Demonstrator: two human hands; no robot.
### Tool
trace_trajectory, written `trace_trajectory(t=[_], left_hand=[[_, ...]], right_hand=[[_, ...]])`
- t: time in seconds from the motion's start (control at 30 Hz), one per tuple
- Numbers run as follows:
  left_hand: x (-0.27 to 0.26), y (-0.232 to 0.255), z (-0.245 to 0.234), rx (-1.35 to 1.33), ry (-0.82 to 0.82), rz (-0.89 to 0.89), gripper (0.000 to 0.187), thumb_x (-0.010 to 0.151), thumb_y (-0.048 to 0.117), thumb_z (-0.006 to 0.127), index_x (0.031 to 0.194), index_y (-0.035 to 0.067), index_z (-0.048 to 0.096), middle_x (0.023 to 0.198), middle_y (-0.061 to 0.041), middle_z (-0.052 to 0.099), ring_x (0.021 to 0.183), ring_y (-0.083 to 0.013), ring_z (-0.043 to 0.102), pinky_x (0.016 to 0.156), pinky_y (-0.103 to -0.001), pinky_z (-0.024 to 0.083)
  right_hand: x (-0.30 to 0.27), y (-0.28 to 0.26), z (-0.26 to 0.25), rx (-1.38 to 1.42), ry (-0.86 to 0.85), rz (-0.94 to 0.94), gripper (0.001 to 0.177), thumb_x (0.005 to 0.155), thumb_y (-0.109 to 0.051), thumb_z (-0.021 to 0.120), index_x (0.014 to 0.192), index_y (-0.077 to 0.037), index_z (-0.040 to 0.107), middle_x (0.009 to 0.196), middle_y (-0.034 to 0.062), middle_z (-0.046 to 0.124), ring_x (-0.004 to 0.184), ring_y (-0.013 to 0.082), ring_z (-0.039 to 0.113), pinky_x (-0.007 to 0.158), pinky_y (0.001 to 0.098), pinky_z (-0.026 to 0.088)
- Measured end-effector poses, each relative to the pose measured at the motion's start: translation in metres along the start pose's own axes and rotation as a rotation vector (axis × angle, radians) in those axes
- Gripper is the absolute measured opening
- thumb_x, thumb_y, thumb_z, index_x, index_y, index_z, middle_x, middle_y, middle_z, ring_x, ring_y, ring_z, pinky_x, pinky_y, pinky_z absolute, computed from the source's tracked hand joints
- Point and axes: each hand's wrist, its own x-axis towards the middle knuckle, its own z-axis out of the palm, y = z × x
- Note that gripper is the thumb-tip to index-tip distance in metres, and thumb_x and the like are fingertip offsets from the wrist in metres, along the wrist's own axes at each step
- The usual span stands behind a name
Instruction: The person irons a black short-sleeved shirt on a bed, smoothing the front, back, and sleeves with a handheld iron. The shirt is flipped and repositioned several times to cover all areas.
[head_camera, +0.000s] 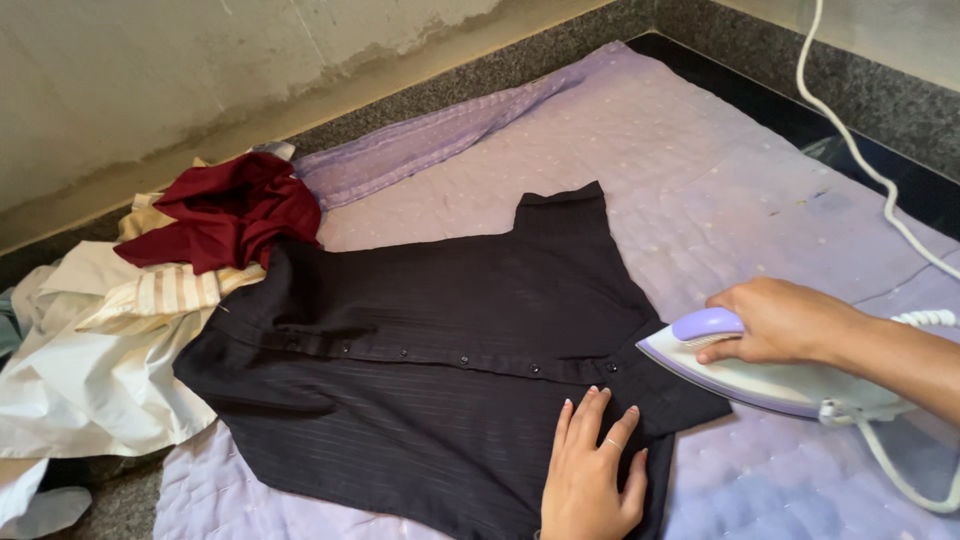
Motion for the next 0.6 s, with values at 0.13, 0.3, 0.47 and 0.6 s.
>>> trace_trajectory(t=[0.13,0.3,0.47,0.6], left_hand=[[0.000,0.006,-0.008,-0.006,0.033,0.008,0.044,0.090,0.016,0.071,0.132,0.004,0.068,0.144,-0.027,0.055,0.143,-0.0427,0.045,0.121,-0.056,0.029],[0.000,0.011,-0.009,-0.006,0.037,-0.023,0.044,0.089,0.016,0.071,0.132,0.004,0.068,0.144,-0.025,0.056,0.141,-0.0414,0.048,0.121,-0.054,0.032],[0.000,0.006,-0.010,-0.026,0.025,-0.009,0.043,0.089,0.015,0.072,0.131,0.004,0.069,0.145,-0.026,0.055,0.142,-0.0424,0.046,0.120,-0.054,0.031],[0.000,0.004,-0.006,-0.023,0.042,0.007,0.043,0.089,0.015,0.072,0.130,0.004,0.070,0.144,-0.027,0.055,0.143,-0.0426,0.046,0.121,-0.056,0.030]], right_hand=[[0.009,-0.023,-0.007,-0.019,0.070,-0.113,0.062,0.066,-0.063,0.082,0.111,-0.021,0.078,0.093,0.0160,0.077,0.093,0.0352,0.075,0.086,0.0455,0.059],[0.036,-0.049,-0.011,-0.044,0.037,-0.139,0.054,0.067,-0.058,0.082,0.104,-0.019,0.079,0.093,0.0136,0.078,0.092,0.0355,0.074,0.083,0.0463,0.058],[0.024,-0.008,-0.010,0.016,0.048,-0.196,0.054,0.067,-0.059,0.086,0.106,-0.021,0.080,0.088,0.0126,0.079,0.089,0.0339,0.076,0.081,0.0446,0.059],[0.018,0.008,-0.010,0.000,0.001,-0.114,0.054,0.066,-0.059,0.087,0.105,-0.021,0.080,0.086,0.0128,0.079,0.088,0.0325,0.077,0.082,0.0438,0.060]])
